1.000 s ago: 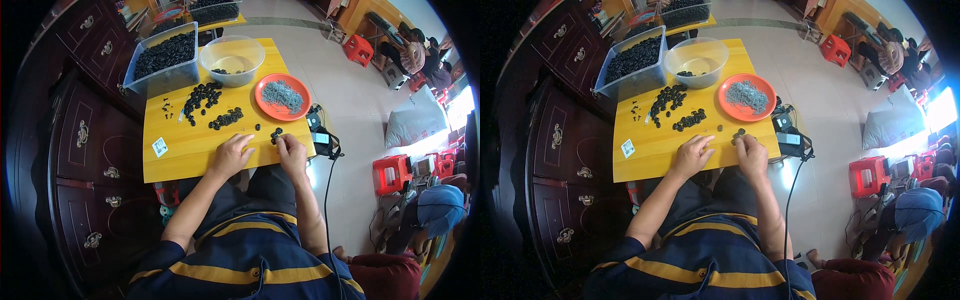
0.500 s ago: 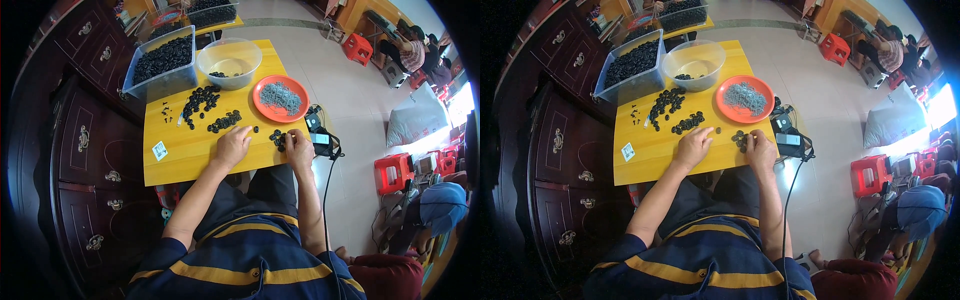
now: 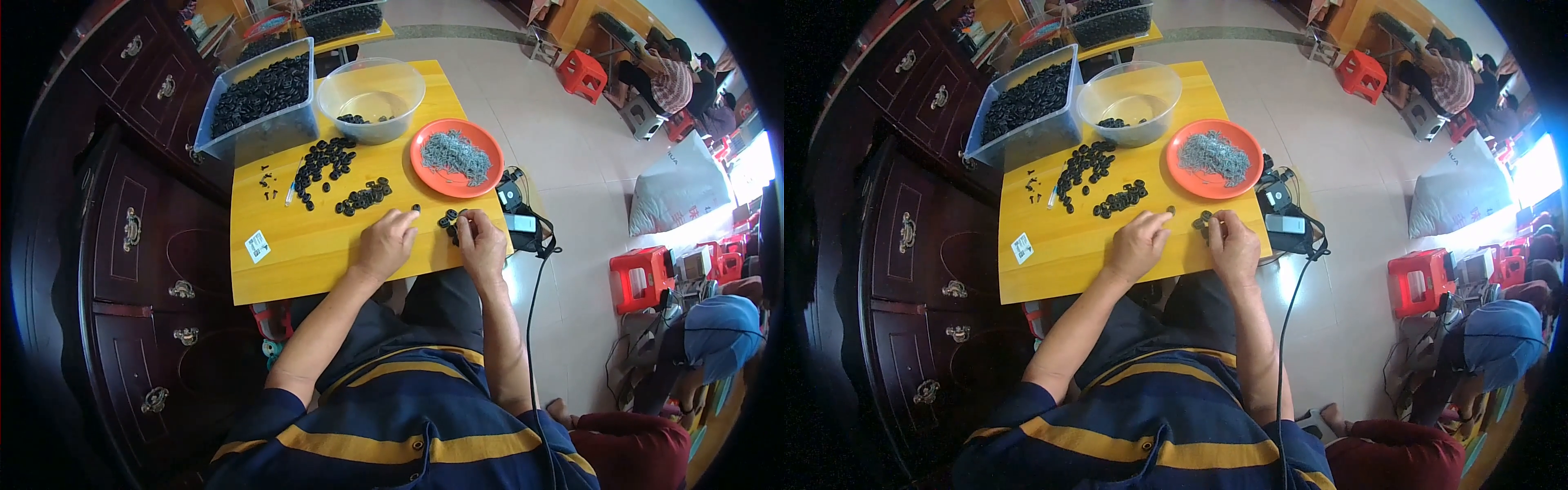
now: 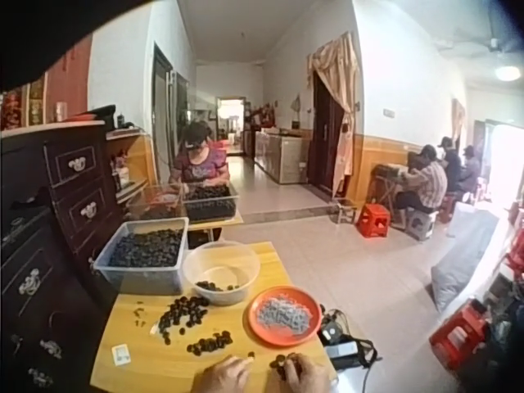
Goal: The person assembles plastic fasteners by inserting small metal pieces into plastic components by hand and placing the assembled fasteners onto the table.
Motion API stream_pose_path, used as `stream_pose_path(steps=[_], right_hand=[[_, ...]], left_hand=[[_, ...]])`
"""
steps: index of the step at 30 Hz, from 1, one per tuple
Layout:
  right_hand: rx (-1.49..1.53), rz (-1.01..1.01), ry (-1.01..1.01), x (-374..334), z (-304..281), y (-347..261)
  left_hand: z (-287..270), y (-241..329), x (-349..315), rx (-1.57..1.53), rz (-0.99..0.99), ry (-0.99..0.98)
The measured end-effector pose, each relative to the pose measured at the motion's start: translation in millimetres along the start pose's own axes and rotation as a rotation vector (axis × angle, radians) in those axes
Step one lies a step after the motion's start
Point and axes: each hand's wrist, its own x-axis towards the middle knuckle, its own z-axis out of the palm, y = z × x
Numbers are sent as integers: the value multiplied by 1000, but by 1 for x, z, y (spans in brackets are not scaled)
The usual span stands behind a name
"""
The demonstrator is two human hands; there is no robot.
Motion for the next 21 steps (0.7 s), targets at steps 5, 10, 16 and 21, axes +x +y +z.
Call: stream_pose_path(steps=[5, 10, 16, 21], right_hand=[[-107, -118, -34, 3, 15, -7], [-259, -202, -150, 13, 41, -17], [-413, -152, -248, 26, 60, -27], [-466, -173, -260, 31, 69, -23]], left_hand=[[-13, -8, 3, 60, -113, 20], [-25, -22, 1, 72, -141, 77], [-33, -35, -1, 111, -143, 107], [-32, -40, 0, 137, -145, 113]])
